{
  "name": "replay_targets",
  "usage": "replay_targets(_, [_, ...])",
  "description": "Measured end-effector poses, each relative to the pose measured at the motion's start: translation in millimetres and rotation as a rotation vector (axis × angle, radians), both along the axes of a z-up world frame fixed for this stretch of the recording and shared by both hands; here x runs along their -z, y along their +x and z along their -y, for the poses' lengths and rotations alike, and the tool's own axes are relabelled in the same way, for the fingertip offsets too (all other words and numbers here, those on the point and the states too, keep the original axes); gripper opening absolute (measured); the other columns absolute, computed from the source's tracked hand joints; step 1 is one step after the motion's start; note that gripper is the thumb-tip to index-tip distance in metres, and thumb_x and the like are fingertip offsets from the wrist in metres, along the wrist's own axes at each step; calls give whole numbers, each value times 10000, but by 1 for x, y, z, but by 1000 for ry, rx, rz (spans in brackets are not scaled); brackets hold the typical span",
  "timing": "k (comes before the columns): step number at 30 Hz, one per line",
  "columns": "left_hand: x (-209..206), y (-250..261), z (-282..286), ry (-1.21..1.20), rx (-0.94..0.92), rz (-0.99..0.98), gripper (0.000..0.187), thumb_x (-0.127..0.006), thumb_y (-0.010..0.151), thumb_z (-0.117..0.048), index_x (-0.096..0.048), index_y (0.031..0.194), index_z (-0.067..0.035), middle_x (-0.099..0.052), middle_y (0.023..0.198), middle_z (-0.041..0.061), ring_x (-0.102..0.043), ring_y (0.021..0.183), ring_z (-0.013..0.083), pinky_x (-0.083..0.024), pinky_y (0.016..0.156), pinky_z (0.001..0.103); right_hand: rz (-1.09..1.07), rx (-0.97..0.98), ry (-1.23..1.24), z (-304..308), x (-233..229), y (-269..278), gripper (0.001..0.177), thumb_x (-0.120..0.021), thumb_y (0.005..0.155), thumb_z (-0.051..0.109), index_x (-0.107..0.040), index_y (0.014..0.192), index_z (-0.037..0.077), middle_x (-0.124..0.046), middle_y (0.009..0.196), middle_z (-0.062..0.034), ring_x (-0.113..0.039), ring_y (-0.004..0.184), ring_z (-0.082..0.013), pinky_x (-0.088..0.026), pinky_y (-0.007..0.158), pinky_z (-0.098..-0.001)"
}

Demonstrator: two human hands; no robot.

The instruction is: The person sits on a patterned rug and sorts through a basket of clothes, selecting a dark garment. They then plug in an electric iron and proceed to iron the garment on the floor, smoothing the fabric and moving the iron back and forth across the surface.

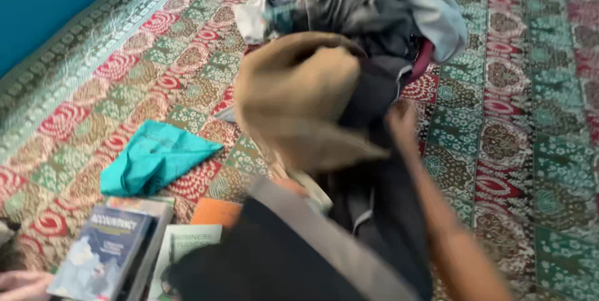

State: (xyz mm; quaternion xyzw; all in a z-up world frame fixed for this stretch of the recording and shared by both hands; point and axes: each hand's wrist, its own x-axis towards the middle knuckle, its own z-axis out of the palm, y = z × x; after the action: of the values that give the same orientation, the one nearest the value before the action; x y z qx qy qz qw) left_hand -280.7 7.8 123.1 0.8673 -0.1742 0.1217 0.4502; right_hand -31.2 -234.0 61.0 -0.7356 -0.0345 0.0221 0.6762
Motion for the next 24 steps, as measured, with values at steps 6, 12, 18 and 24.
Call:
replay_targets(6, [31,-81,65,498,370,-63,367,-651,637,-3,-673,995,-79,-677,1029,147,-638,1048,370,-499,926,460,-267,-238,2,-18,109,-149,551,-818,795,230,-617,1257,7,-668,1188,-139,-654,1026,-234,-538,879,-384])
replay_targets(12, [90,-52,51,-34,-417,247,483,-705,906,-288,-578,1270,3,-604,1246,182,-568,1174,366,-468,1018,423,12,-331,-82,-9,54,-225,508,-806,810,280,-673,1210,-5,-751,1145,-145,-706,1017,-227,-554,894,-343])
replay_targets(18, [158,36,26,-498,-489,-313,853,-664,1014,-567,-365,1494,71,-392,1510,198,-369,1411,296,-310,1127,395,79,-489,-556,17,-14,-363,667,-703,706,565,-742,1112,38,-803,886,-150,-807,805,-289,-614,775,-398])
replay_targets(24, [118,21,45,-310,-182,-354,407,-657,893,-301,-698,1140,20,-764,968,123,-753,962,298,-568,853,407,31,-793,-1136,32,-46,-351,743,-826,749,680,-699,1003,-6,-719,941,-231,-715,931,-355,-570,847,-418])
